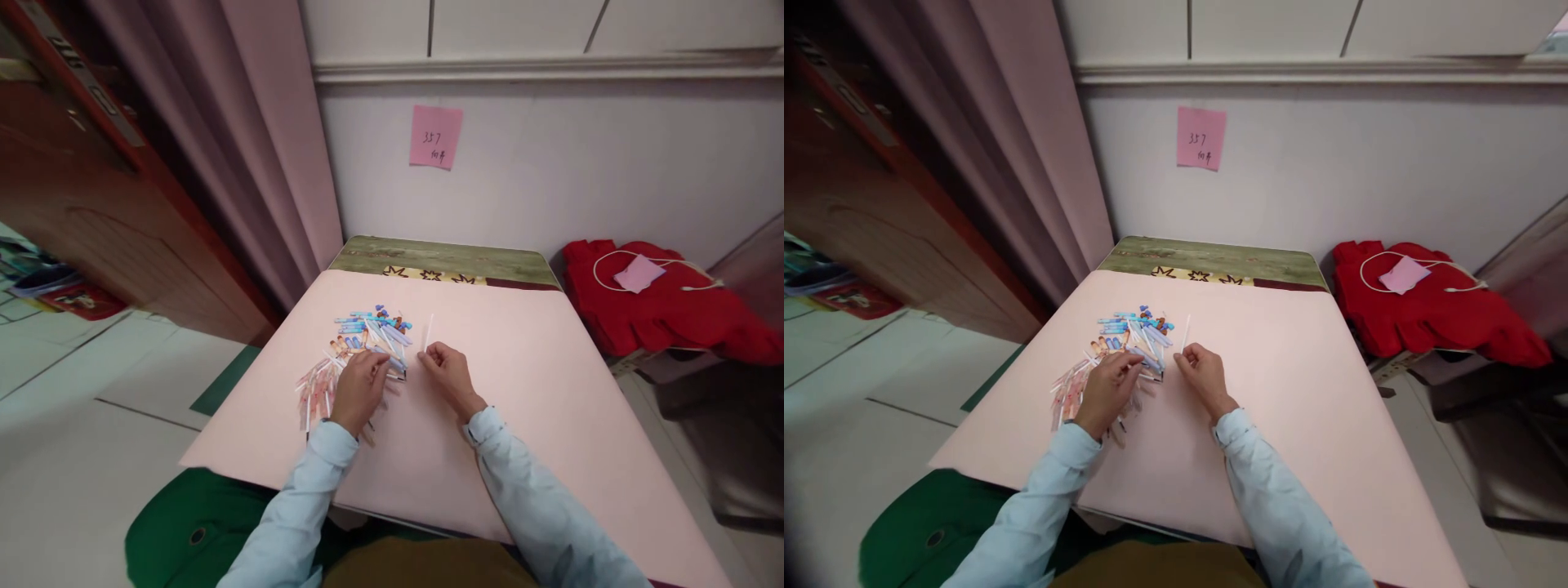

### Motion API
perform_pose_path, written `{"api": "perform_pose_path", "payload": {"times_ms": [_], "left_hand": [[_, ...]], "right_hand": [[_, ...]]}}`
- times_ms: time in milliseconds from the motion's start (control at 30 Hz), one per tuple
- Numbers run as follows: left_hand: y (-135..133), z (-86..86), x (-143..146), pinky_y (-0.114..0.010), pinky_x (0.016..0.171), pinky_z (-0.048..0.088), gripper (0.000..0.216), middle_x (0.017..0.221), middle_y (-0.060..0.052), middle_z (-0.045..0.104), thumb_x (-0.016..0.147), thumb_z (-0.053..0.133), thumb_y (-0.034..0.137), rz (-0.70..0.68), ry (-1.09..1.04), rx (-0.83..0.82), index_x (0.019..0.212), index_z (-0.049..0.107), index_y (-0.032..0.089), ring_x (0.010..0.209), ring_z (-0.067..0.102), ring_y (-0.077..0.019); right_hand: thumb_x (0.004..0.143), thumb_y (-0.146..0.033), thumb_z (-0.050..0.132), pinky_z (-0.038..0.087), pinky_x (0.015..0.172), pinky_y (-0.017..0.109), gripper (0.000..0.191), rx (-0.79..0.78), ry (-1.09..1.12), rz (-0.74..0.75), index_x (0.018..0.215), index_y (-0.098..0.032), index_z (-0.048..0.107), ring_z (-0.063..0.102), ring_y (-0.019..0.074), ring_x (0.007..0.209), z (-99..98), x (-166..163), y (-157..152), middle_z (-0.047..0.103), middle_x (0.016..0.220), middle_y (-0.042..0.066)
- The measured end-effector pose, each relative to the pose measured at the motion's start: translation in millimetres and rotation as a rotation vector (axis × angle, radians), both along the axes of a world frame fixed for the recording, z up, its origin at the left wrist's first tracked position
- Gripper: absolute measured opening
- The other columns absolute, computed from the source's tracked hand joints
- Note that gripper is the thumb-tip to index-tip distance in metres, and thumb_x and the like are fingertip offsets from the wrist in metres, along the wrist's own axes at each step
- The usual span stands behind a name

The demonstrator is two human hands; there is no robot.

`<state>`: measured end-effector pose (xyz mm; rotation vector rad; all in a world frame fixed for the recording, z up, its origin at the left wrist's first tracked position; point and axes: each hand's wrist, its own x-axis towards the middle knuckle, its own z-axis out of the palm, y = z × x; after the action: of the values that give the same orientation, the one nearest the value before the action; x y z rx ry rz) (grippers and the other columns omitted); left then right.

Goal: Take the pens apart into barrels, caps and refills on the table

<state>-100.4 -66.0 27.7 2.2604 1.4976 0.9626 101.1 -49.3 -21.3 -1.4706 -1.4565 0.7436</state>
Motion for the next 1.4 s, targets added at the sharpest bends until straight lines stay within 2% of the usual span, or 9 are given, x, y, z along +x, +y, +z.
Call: {"api": "perform_pose_path", "payload": {"times_ms": [100, 300, 433, 600, 767, 1033, 1400], "left_hand": [[-7.1, -3.7, 7.4, -0.033, 0.076, 0.05, 0.019, 0.087, -0.005, 0.07, 0.093, 0.052, 0.027, 0.096, -0.096, -0.009, 0.092, 0.069, 0.019, 0.082, 0.064, -0.0189], [-16.7, -1.8, 22.4, -0.03, 0.074, 0.05, 0.016, 0.085, -0.003, 0.071, 0.092, 0.055, 0.028, 0.086, -0.178, -0.016, 0.089, 0.069, 0.02, 0.08, 0.066, -0.017], [-28.6, 0.8, 35.2, -0.029, 0.073, 0.049, 0.017, 0.084, -0.003, 0.071, 0.094, 0.054, 0.028, -0.011, -0.173, -0.035, 0.09, 0.069, 0.02, 0.08, 0.066, -0.0167], [-50.0, -5.3, 50.2, -0.027, 0.071, 0.049, 0.015, 0.086, -0.003, 0.073, 0.094, 0.054, 0.023, -0.176, -0.077, -0.02, 0.09, 0.068, 0.02, 0.079, 0.067, -0.0163], [-58.7, -6.1, 60.0, -0.026, 0.065, 0.047, 0.015, 0.079, -0.002, 0.072, 0.094, 0.054, 0.023, -0.256, -0.038, -0.007, 0.087, 0.067, 0.019, 0.073, 0.066, -0.0152], [-59.9, -2.6, 65.1, -0.027, 0.064, 0.046, 0.016, 0.076, -0.002, 0.07, 0.094, 0.054, 0.022, -0.271, -0.023, 0.027, 0.085, 0.067, 0.019, 0.072, 0.065, -0.0154], [-67.2, -6.6, 65.5, -0.028, 0.063, 0.045, 0.018, 0.074, -0.002, 0.069, 0.094, 0.052, 0.022, -0.27, 0.017, 0.049, 0.083, 0.066, 0.018, 0.07, 0.064, -0.0155]], "right_hand": [[0.081, -0.044, 0.062, 0.035, 0.054, 0.022, 0.027, 0.014, -0.024, 0.05, 0.069, -0.02, 0.059, 0.048, 0.0116, 0.053, -5.8, 1.6, -1.4, 0.056, 0.057, -0.003], [0.081, -0.044, 0.063, 0.037, 0.054, 0.022, 0.027, 0.015, 0.005, 0.082, 0.07, -0.02, 0.059, 0.05, 0.012, 0.054, -8.9, 3.0, 3.3, 0.058, 0.06, -0.003], [0.084, -0.042, 0.057, 0.036, 0.054, 0.023, 0.026, 0.029, -0.021, 0.068, 0.069, -0.021, 0.057, 0.048, 0.0119, 0.053, -9.3, 4.8, 4.4, 0.055, 0.058, -0.003], [0.086, -0.039, 0.053, 0.033, 0.053, 0.023, 0.025, 0.038, -0.088, 0.055, 0.07, -0.021, 0.057, 0.046, 0.0117, 0.052, -9.4, 3.4, 4.0, 0.053, 0.056, -0.004], [0.087, -0.038, 0.054, 0.033, 0.053, 0.023, 0.023, 0.017, -0.123, 0.052, 0.071, -0.021, 0.058, 0.047, 0.0119, 0.053, -7.6, 2.1, 3.1, 0.054, 0.057, -0.004], [0.082, -0.043, 0.063, 0.037, 0.055, 0.023, 0.023, -0.03, -0.112, 0.066, 0.073, -0.022, 0.063, 0.053, 0.0129, 0.056, -7.6, 1.4, 4.0, 0.063, 0.062, -0.002], [0.082, -0.045, 0.064, 0.037, 0.054, 0.023, 0.025, -0.017, -0.113, 0.063, 0.072, -0.022, 0.063, 0.053, 0.0129, 0.056, -7.3, 1.9, 2.8, 0.062, 0.06, -0.003]]}}
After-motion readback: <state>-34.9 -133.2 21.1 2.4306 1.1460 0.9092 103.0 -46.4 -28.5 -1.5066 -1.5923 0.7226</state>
